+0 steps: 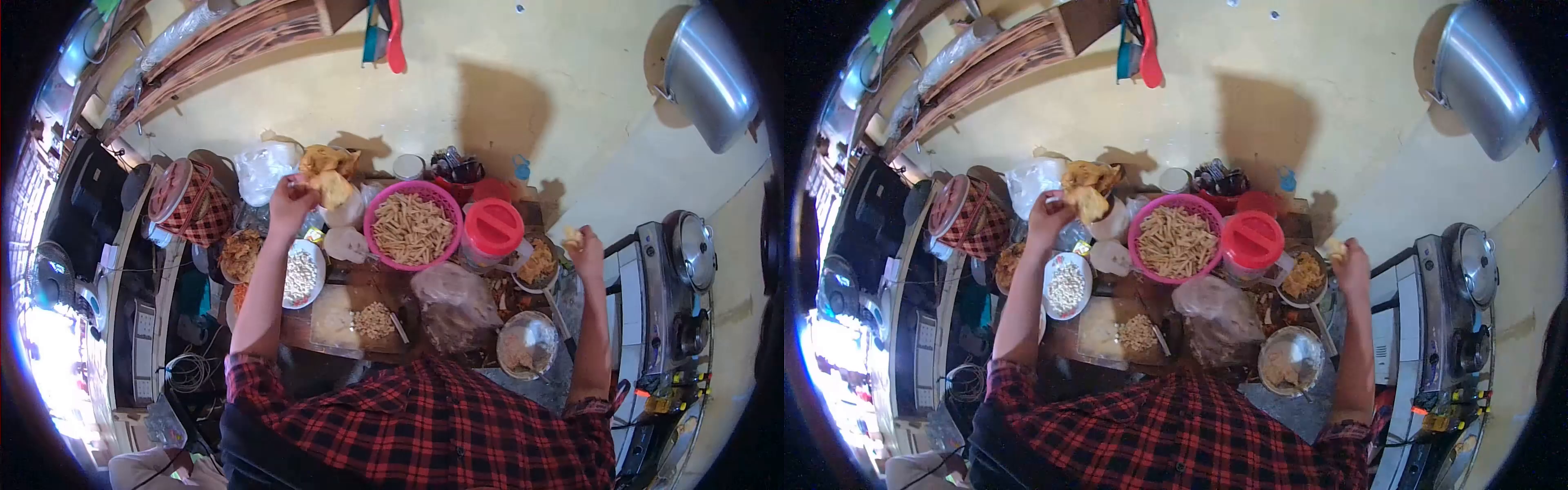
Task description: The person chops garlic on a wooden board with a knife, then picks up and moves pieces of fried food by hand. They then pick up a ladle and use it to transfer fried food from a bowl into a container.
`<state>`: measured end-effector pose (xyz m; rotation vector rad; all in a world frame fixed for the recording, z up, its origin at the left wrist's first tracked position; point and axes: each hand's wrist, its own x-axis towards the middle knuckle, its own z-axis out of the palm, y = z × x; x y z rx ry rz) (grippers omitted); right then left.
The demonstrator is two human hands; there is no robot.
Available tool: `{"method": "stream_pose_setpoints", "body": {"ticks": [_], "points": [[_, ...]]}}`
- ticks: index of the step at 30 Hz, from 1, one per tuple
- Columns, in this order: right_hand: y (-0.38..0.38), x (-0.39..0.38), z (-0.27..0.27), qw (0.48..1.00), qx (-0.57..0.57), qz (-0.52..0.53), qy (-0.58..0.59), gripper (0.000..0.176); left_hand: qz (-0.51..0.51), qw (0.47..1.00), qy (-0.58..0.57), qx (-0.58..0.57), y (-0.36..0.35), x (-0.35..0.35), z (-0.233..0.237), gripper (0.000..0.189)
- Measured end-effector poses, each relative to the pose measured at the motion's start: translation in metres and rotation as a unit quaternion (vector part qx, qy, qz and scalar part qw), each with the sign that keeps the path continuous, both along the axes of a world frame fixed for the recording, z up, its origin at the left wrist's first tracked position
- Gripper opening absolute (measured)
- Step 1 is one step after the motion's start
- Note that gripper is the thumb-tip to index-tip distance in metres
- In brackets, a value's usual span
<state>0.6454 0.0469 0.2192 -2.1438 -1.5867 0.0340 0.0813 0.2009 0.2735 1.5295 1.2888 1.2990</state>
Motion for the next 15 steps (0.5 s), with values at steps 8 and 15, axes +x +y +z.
{"method": "stream_pose_setpoints", "body": {"ticks": [8, 15], "points": [[0.016, -0.137, 0.096, 0.966, 0.209, -0.008, 0.154, 0.03, 0.027, 0.994, -0.083, -0.071, 0.088, -0.045, -0.021, 0.037], [0.101, -0.274, 0.076, 0.942, 0.232, 0.135, 0.202, 0.041, 0.012, 0.998, -0.051, -0.031, 0.082, -0.061, -0.029, 0.038]]}}
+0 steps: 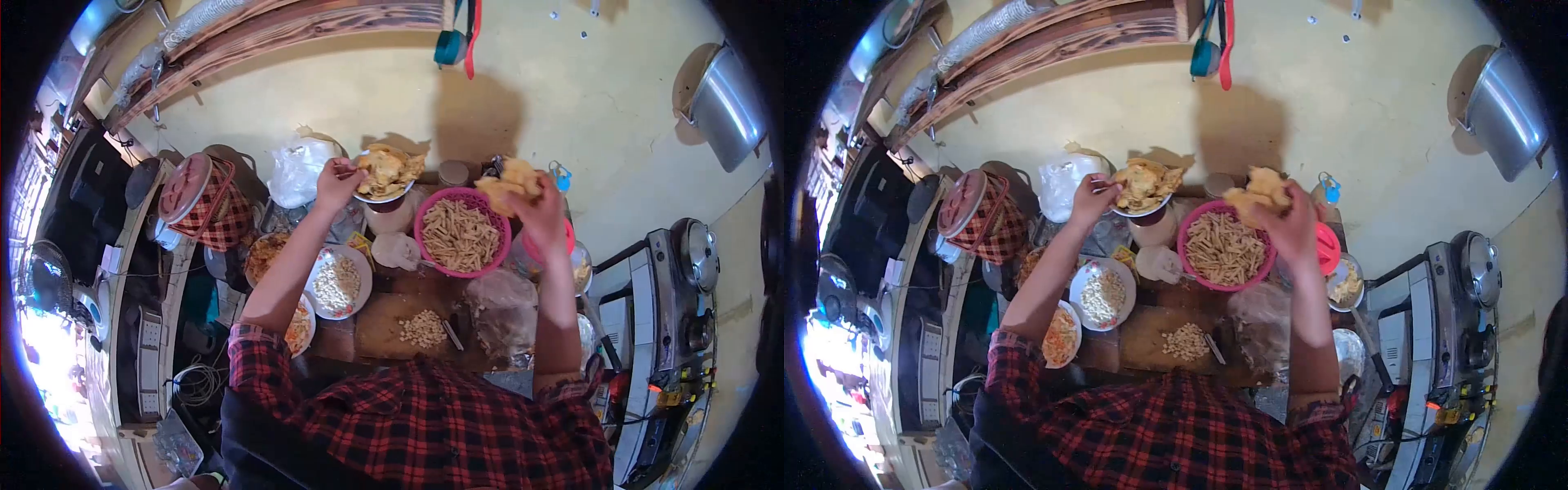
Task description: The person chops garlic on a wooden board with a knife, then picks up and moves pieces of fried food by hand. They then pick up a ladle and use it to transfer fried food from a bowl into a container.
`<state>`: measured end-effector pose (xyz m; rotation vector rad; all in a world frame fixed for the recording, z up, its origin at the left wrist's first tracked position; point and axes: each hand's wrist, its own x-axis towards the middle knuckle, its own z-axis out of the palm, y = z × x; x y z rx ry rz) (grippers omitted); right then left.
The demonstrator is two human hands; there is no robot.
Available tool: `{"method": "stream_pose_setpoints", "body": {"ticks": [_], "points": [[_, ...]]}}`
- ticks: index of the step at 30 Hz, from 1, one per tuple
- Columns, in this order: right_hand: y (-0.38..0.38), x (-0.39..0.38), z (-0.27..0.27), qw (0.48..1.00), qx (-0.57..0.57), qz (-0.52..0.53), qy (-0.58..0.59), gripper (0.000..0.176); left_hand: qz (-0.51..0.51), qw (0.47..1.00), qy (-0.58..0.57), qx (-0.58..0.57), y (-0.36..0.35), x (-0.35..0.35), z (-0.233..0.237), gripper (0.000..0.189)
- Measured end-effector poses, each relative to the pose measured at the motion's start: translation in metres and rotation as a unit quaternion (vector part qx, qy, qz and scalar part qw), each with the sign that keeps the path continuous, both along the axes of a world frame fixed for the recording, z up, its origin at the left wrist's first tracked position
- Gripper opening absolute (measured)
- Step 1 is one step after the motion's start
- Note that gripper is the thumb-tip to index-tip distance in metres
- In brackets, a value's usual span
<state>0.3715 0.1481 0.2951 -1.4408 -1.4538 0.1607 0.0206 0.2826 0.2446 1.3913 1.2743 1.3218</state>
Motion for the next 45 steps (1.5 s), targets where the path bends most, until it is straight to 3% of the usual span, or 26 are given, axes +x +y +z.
{"method": "stream_pose_setpoints", "body": {"ticks": [2, 4, 6, 8, 9, 10, 11, 12, 14, 16, 18, 20, 23, 27, 30, 33, 45], "points": [[0.017, -0.05, 0.021, 0.981, -0.037, 0.121, 0.145, 0.05, -0.051, 0.997, -0.052, 0.008, -0.009, -0.009, 0.001, 0.038], [0.048, -0.081, 0.016, 0.988, -0.075, 0.096, 0.096, 0.053, -0.067, 0.997, -0.041, 0.01, -0.016, -0.028, -0.006, 0.035], [0.095, -0.104, -0.013, 0.984, -0.086, 0.106, 0.112, 0.054, -0.173, 0.984, -0.044, -0.006, -0.045, -0.047, -0.003, 0.031], [0.115, -0.126, -0.011, 0.98, -0.098, 0.117, 0.128, 0.056, -0.265, 0.962, 0.055, -0.042, -0.078, -0.071, -0.005, 0.026], [0.117, -0.139, -0.002, 0.966, -0.133, 0.142, 0.171, 0.057, -0.335, 0.932, 0.058, -0.124, -0.101, -0.081, 0.0, 0.024], [0.12, -0.148, 0.004, 0.948, -0.168, 0.168, 0.212, 0.058, -0.399, 0.892, 0.06, -0.204, -0.123, -0.092, 0.0, 0.022], [0.133, -0.154, -0.006, 0.969, -0.128, 0.147, 0.154, 0.059, -0.495, 0.804, 0.217, -0.249, -0.132, -0.107, -0.024, 0.021], [0.138, -0.161, -0.01, 0.968, -0.128, 0.148, 0.155, 0.059, -0.542, 0.752, 0.194, -0.32, -0.153, -0.118, -0.029, 0.025], [0.143, -0.172, -0.015, 0.997, -0.013, 0.078, -0.018, 0.059, -0.617, 0.6, 0.276, -0.429, -0.193, -0.135, -0.059, 0.03], [0.144, -0.178, -0.019, 0.995, -0.042, 0.068, -0.052, 0.059, -0.634, 0.529, 0.275, -0.492, -0.236, -0.154, -0.086, 0.03], [0.144, -0.181, -0.028, 0.992, -0.073, 0.06, -0.086, 0.059, -0.606, 0.541, 0.243, -0.53, -0.274, -0.173, -0.103, 0.03], [0.146, -0.183, -0.04, 0.985, -0.024, 0.011, -0.171, 0.058, -0.569, 0.576, 0.216, -0.546, -0.298, -0.184, -0.113, 0.03], [0.147, -0.186, -0.052, 0.986, -0.025, -0.039, -0.16, 0.057, -0.515, 0.628, 0.202, -0.547, -0.315, -0.188, -0.122, 0.03], [0.143, -0.184, -0.05, 0.987, -0.031, -0.027, -0.153, 0.056, -0.47, 0.669, 0.214, -0.534, -0.322, -0.184, -0.129, 0.029], [0.136, -0.187, -0.041, 0.987, -0.039, -0.009, -0.152, 0.056, -0.448, 0.692, 0.227, -0.519, -0.324, -0.179, -0.135, 0.029], [0.122, -0.191, -0.028, 0.977, -0.122, -0.012, -0.174, 0.055, -0.43, 0.708, 0.238, -0.508, -0.325, -0.175, -0.138, 0.029], [0.133, -0.191, -0.061, 0.993, -0.036, 0.005, -0.116, 0.064, -0.364, 0.756, 0.268, -0.473, -0.331, -0.162, -0.146, 0.029]]}}
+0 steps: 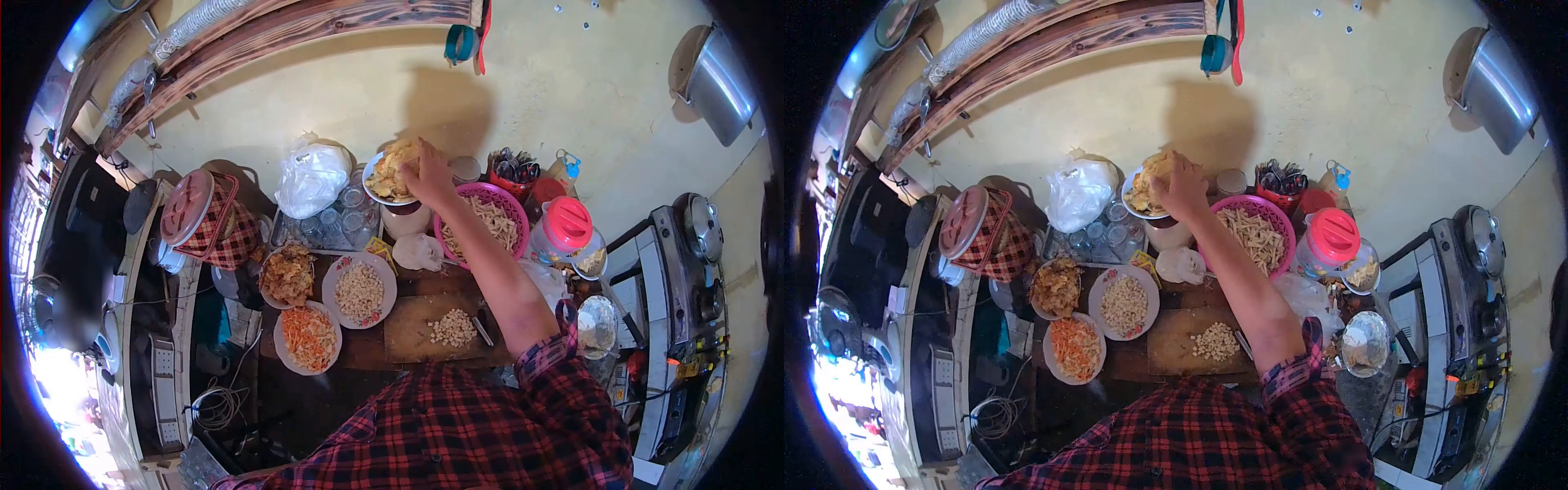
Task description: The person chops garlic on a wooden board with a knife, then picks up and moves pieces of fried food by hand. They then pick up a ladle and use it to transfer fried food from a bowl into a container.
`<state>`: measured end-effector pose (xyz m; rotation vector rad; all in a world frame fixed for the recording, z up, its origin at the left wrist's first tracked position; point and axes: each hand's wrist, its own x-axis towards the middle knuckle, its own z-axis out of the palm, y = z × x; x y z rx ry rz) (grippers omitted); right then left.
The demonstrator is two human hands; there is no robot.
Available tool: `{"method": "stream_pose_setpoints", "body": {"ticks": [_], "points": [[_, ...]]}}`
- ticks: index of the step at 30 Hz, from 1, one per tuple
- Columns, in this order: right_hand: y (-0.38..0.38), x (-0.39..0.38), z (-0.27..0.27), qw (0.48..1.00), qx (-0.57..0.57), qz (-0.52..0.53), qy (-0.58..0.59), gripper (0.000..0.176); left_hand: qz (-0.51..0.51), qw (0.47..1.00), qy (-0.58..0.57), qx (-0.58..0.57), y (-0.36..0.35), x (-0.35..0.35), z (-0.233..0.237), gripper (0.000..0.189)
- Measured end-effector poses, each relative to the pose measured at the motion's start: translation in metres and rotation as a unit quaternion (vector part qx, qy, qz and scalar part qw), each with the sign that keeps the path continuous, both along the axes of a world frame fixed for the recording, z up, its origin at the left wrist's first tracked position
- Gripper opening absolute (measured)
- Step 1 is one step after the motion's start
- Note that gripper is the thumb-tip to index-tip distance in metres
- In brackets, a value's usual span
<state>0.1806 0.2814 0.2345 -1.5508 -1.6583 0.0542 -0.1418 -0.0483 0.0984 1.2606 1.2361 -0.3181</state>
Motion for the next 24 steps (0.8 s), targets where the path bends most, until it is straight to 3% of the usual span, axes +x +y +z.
{"method": "stream_pose_setpoints", "body": {"ticks": [6, 8, 13, 15, 17, 19, 24], "points": [[-0.02, 0.0, 0.024, 0.994, -0.087, 0.029, -0.053, 0.068, 0.004, 0.999, 0.012, 0.035, 0.007, 0.01, -0.003, 0.028], [-0.019, 0.002, 0.02, 0.997, -0.008, 0.046, -0.054, 0.068, 0.003, 0.999, 0.017, 0.05, 0.011, 0.014, -0.003, 0.028], [-0.03, 0.002, 0.026, 0.997, 0.014, 0.002, -0.072, 0.069, 0.008, 0.995, 0.019, 0.102, 0.022, 0.028, -0.006, 0.028], [-0.043, 0.007, 0.03, 0.995, 0.091, 0.011, -0.041, 0.069, 0.0, 0.992, 0.018, 0.122, 0.027, 0.035, -0.009, 0.028], [-0.07, 0.018, 0.032, 0.996, 0.091, 0.008, -0.023, 0.067, -0.009, 0.99, 0.014, 0.141, 0.035, 0.043, -0.013, 0.028], [-0.108, 0.028, 0.035, 0.983, 0.148, 0.075, 0.075, 0.063, -0.019, 0.987, 0.011, 0.157, 0.044, 0.052, -0.017, 0.028], [-0.234, 0.088, 0.024, 0.981, 0.084, 0.051, 0.167, 0.052, -0.039, 0.984, 0.012, 0.175, 0.058, 0.072, -0.028, 0.028]]}}
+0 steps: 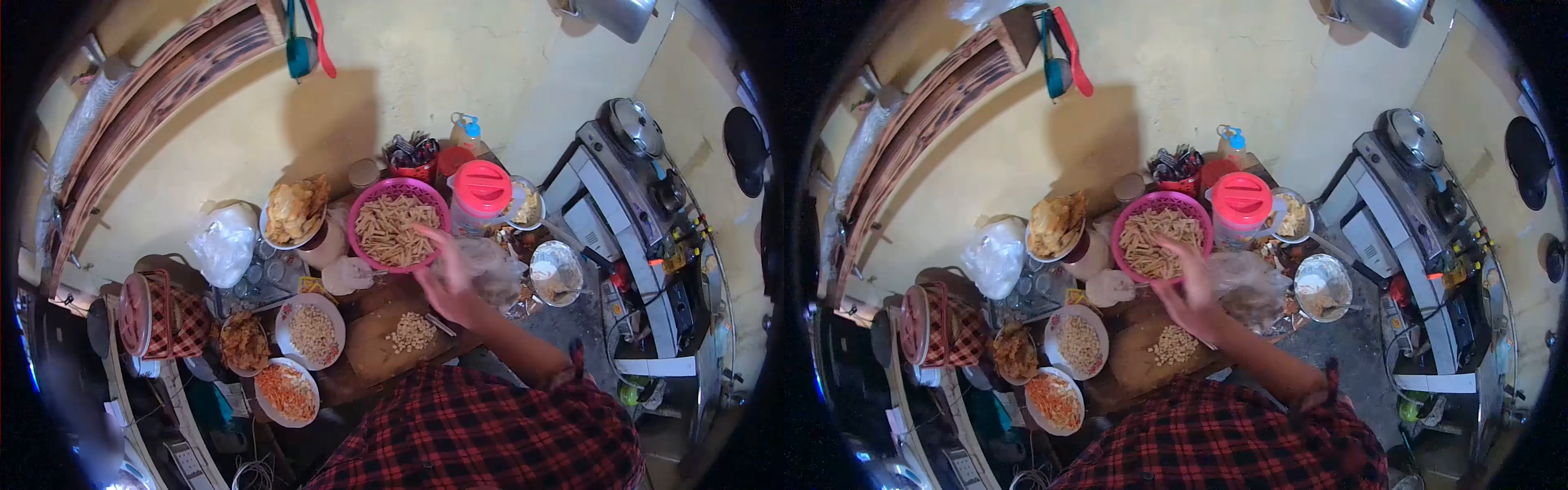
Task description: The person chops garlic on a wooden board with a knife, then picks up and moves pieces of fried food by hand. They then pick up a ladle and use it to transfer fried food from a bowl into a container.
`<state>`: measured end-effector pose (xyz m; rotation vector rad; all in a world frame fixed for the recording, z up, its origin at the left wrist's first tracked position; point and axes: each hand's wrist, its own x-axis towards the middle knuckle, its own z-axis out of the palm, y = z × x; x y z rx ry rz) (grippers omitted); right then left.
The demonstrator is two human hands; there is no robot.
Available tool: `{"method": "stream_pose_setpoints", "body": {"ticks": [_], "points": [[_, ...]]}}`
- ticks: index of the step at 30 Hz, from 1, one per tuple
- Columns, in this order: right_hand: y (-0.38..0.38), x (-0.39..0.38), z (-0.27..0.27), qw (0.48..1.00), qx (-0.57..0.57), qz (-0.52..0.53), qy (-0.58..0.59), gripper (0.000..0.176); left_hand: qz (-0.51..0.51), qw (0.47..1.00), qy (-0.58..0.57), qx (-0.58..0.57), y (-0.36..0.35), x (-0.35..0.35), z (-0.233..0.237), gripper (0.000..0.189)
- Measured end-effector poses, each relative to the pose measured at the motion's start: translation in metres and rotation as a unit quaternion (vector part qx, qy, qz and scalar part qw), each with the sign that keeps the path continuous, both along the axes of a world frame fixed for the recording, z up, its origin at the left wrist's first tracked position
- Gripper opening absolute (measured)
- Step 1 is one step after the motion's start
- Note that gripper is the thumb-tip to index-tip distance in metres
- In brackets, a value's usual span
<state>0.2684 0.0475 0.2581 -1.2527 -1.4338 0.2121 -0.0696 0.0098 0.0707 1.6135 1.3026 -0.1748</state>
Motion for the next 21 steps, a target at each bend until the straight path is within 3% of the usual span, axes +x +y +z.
{"method": "stream_pose_setpoints", "body": {"ticks": [5, 7, 10, 15, 17, 19, 21], "points": [[-0.1, 0.082, -0.029, 0.98, -0.084, -0.15, 0.103, 0.04, -0.003, 1.0, 0.009, 0.007, 0.002, 0.025, -0.006, 0.028], [-0.126, 0.115, -0.035, 0.962, -0.052, -0.207, 0.173, 0.037, 0.0, 1.0, 0.011, 0.009, -0.001, 0.039, -0.008, 0.028], [-0.148, 0.168, -0.044, 0.946, -0.041, -0.284, 0.147, 0.036, 0.008, 1.0, 0.022, 0.011, -0.008, 0.057, -0.008, 0.028], [-0.131, 0.241, -0.054, 0.943, -0.046, -0.298, 0.138, 0.034, 0.028, 0.999, 0.035, 0.014, -0.023, 0.088, -0.004, 0.028], [-0.119, 0.265, -0.049, 0.953, -0.126, -0.271, 0.048, 0.032, 0.037, 0.998, 0.042, 0.016, -0.031, 0.1, -0.004, 0.028], [-0.1, 0.294, -0.068, 0.952, -0.149, -0.255, 0.086, 0.025, 0.046, 0.998, 0.048, 0.015, -0.038, 0.11, -0.005, 0.028], [-0.082, 0.331, -0.101, 0.934, -0.275, -0.208, 0.088, 0.02, 0.059, 0.997, 0.054, 0.016, -0.045, 0.119, -0.006, 0.028]]}}
